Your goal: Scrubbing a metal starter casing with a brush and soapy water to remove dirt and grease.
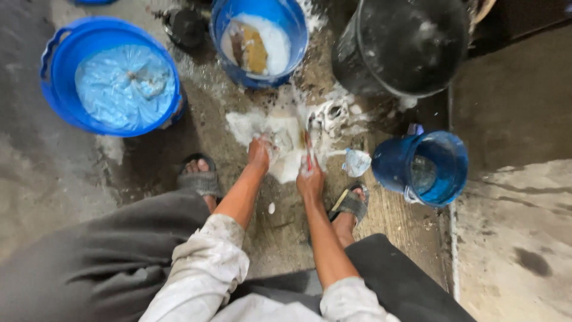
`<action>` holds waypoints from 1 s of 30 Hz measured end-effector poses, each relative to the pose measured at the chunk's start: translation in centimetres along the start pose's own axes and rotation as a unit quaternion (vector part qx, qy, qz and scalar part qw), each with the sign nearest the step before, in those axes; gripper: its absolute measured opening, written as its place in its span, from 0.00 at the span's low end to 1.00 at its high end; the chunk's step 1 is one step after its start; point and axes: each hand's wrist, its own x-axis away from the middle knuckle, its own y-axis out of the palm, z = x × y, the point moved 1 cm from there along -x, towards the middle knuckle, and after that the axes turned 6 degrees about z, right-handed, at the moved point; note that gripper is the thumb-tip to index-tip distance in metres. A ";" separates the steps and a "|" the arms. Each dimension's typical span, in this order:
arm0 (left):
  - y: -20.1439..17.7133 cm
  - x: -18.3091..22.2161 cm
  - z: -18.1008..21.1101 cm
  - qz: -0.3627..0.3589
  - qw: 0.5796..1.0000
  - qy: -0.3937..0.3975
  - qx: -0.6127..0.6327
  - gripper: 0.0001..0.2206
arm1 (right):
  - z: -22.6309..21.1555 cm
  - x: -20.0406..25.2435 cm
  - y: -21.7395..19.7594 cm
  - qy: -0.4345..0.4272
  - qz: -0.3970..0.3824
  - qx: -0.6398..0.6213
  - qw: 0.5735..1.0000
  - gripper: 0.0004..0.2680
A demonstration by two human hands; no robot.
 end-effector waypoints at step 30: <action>-0.3 -4.3 -3.7 0.014 0.950 0.100 -0.295 0.18 | 5.6 -1.3 2.4 -0.164 -0.051 -0.003 0.985 0.16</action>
